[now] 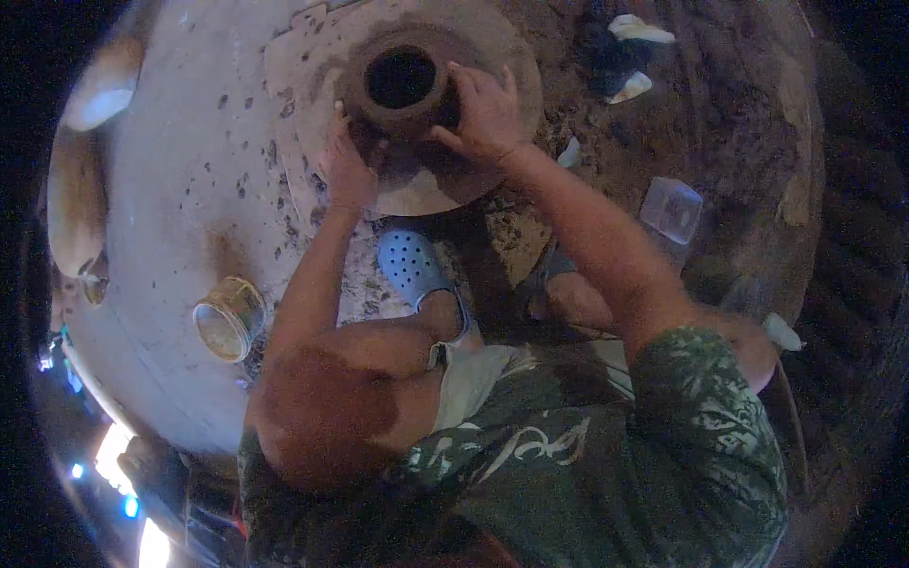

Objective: The person shapes a clay vessel on a pottery wheel by hand, using their fingers to smooth the internal and external walls while the wheel rotates.

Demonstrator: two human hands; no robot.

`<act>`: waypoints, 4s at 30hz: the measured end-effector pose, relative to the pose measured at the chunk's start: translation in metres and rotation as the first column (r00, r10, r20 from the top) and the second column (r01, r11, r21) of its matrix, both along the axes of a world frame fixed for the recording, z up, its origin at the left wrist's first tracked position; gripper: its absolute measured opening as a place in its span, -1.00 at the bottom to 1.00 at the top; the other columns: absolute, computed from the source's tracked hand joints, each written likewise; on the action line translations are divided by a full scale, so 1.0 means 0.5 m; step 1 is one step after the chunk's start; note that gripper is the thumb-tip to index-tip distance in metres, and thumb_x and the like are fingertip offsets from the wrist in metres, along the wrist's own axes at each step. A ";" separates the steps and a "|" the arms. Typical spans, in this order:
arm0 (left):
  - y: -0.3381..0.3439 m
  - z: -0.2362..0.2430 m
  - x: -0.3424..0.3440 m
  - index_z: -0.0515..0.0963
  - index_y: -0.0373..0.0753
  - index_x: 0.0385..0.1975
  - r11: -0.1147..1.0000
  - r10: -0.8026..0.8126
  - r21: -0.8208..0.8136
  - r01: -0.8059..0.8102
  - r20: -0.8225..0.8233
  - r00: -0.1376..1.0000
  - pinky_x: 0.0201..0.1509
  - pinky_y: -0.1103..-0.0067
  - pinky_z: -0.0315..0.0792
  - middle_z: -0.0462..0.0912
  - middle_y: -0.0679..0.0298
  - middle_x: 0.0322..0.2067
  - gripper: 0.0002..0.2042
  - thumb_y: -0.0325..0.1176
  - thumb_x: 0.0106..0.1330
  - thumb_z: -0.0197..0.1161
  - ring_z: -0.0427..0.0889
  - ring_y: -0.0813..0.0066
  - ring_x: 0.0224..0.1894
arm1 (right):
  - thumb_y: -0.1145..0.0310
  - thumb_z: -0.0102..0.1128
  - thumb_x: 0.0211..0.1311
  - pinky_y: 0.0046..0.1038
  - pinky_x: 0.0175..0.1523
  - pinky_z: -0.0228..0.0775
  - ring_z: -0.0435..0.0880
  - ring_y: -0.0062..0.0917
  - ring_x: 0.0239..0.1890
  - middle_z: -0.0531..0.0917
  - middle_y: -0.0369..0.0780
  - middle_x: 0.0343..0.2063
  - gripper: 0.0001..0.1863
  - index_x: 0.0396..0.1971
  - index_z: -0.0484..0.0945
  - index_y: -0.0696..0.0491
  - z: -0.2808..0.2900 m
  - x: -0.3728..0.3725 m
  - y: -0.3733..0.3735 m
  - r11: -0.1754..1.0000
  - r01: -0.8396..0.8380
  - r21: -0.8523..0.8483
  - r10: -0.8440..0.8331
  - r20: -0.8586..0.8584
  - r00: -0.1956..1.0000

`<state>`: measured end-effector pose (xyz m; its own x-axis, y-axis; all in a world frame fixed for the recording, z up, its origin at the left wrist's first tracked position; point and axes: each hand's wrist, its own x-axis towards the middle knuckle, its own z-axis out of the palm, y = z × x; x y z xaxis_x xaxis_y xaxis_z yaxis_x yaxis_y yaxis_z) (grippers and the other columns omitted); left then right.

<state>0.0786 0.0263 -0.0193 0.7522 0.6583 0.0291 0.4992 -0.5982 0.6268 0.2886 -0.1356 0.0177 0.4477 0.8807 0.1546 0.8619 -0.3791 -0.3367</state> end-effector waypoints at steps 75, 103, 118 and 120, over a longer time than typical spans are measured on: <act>-0.186 0.015 -0.060 -0.04 -0.52 0.50 0.942 0.128 -0.330 -0.067 0.166 0.978 0.61 0.13 -0.18 0.00 -0.25 0.52 -0.30 -0.08 0.62 -0.09 -0.08 -0.17 0.58 | 0.36 0.21 0.15 0.01 -0.08 0.54 0.69 0.14 -0.28 0.69 0.17 -0.37 0.15 0.62 -0.38 -0.19 0.112 -0.043 -0.043 0.958 0.039 -0.285 -0.196 -0.548 0.813; -0.261 0.067 -0.037 0.48 -0.36 0.10 0.361 -0.024 -0.911 0.198 0.203 0.979 0.39 0.31 0.27 0.55 -0.06 0.15 -0.47 0.08 0.63 -0.07 0.49 0.19 0.26 | 0.15 0.26 0.37 -0.07 0.08 0.54 0.65 0.05 0.02 0.63 0.00 0.00 -0.36 0.40 0.37 -0.01 0.144 -0.089 -0.149 0.908 -0.361 -0.214 0.238 -0.447 0.862; -0.196 0.069 -0.032 0.54 -0.20 0.10 -0.109 -0.005 -0.994 -0.015 -0.015 1.000 -0.27 0.52 0.54 0.64 0.29 -0.06 -0.37 0.31 0.51 -0.01 0.63 0.43 -0.21 | 0.22 0.38 0.17 -0.06 -0.04 0.55 0.72 0.00 -0.16 0.73 0.01 -0.25 -0.61 -0.10 0.62 0.16 0.139 -0.152 -0.120 0.897 -0.363 -0.254 0.186 -0.528 0.829; -0.196 0.070 -0.003 0.58 -0.19 0.04 0.043 -0.076 -0.999 -0.030 -0.033 0.997 -0.26 0.56 0.53 0.67 0.33 -0.18 -0.52 0.15 0.52 0.12 0.64 0.49 -0.25 | 0.28 0.33 0.21 -0.07 -0.05 0.57 0.73 0.03 -0.18 0.72 0.05 -0.22 -0.57 0.02 0.55 0.17 0.061 -0.161 -0.182 0.978 -0.206 -0.020 0.181 -0.399 0.899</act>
<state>0.0770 -0.0714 0.0157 0.7323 0.0003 -0.6810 0.5636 0.5609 0.6063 0.2082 -0.2264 0.0482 0.2806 0.9583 -0.0545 0.7229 -0.2483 -0.6447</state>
